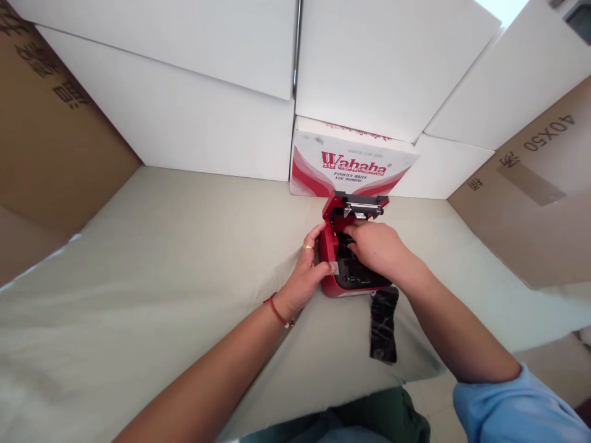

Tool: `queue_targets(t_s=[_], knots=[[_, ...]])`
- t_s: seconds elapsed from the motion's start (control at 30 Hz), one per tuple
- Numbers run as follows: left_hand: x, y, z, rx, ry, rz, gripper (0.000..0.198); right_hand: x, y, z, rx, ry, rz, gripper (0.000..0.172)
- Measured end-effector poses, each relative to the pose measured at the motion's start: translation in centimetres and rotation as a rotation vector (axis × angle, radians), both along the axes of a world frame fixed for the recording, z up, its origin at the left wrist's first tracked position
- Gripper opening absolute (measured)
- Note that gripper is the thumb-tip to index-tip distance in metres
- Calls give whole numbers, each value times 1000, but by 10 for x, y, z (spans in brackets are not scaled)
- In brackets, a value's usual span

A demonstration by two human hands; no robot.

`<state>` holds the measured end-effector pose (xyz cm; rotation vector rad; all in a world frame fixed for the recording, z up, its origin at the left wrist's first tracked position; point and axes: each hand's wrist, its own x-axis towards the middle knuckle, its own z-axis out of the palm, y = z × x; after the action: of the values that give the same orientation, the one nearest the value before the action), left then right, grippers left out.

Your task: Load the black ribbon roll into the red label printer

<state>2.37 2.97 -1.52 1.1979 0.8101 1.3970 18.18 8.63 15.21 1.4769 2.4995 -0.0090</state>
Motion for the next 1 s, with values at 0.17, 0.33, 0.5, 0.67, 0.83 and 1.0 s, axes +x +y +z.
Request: queue_targets(t_s=[0.17, 0.33, 0.5, 0.67, 0.83, 1.0], knots=[[3, -3, 11, -83, -116, 5, 97, -6, 2, -1, -70, -61, -45, 43], [3, -2, 12, -88, -150, -7, 98, -10, 3, 0, -78, -102, -109, 36], [1, -1, 11, -88, -121, -13, 99, -6, 4, -4, -69, -92, -119, 37], [-1, -1, 13, -103, -141, -46, 98, -1, 4, -6, -74, -58, -119, 35], [1, -1, 17, -122, -147, -32, 99, 6, 5, -6, -89, 9, -106, 39], [1, -2, 21, -126, -159, -40, 99, 17, 12, -7, -141, 153, -82, 33]])
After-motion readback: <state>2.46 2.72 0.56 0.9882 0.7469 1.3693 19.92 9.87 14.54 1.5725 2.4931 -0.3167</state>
